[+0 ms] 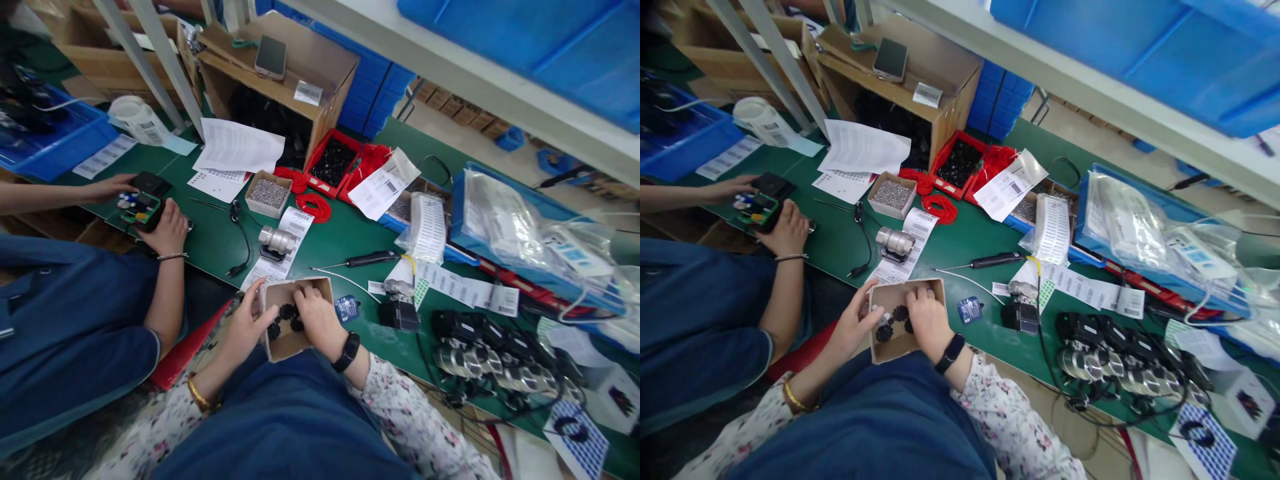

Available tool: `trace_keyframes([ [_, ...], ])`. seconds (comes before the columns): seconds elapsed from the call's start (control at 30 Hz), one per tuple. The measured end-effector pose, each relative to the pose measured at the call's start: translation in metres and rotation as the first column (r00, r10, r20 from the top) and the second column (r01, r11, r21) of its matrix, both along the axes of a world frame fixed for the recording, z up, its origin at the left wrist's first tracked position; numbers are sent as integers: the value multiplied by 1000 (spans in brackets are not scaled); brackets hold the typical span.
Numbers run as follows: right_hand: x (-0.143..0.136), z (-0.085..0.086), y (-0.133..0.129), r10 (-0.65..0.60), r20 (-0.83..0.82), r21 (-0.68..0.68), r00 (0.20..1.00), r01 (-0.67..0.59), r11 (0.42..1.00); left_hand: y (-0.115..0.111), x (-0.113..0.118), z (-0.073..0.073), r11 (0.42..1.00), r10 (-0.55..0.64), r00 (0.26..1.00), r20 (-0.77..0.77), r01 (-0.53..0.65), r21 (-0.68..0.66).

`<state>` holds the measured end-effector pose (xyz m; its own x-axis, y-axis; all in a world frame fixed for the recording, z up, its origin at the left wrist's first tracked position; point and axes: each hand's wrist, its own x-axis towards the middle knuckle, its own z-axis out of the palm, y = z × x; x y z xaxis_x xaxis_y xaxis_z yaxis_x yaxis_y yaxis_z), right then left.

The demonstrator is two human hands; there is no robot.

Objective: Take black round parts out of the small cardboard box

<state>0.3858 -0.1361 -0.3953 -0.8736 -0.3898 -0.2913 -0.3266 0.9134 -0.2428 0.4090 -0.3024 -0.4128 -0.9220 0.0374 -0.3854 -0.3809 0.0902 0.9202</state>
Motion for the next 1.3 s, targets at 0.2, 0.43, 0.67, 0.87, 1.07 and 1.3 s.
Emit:
trace_keyframes([
  [0.2, 6, -10, 14, -93, 103, -300, 990, 120, 946, -7, 4, -14, 999, -13, 999, 46, 11, 51],
  [0.43, -1, -6, 23, -4, 722, -651, 692, 681, 335, -9, -4, -14, 999, -50, 997, 66, 49, 17],
  [0.67, -2, -12, -16, -179, 185, -45, 966, 191, 981, -3, -7, -13, 998, -63, 997, 46, 62, 10],
  [0.87, 1, -11, -12, -120, 244, -194, 962, 170, 966, 0, -11, -21, 999, -23, 998, 50, 22, 35],
  [1.07, -8, 22, 55, -7, 655, -751, 756, 650, -117, -3, -16, -24, 998, -46, 998, 45, 44, 36],
  [1.3, -13, 27, 79, 163, 810, -515, 563, 817, -260, -3, -19, -28, 998, -62, 997, 48, 60, 33],
])
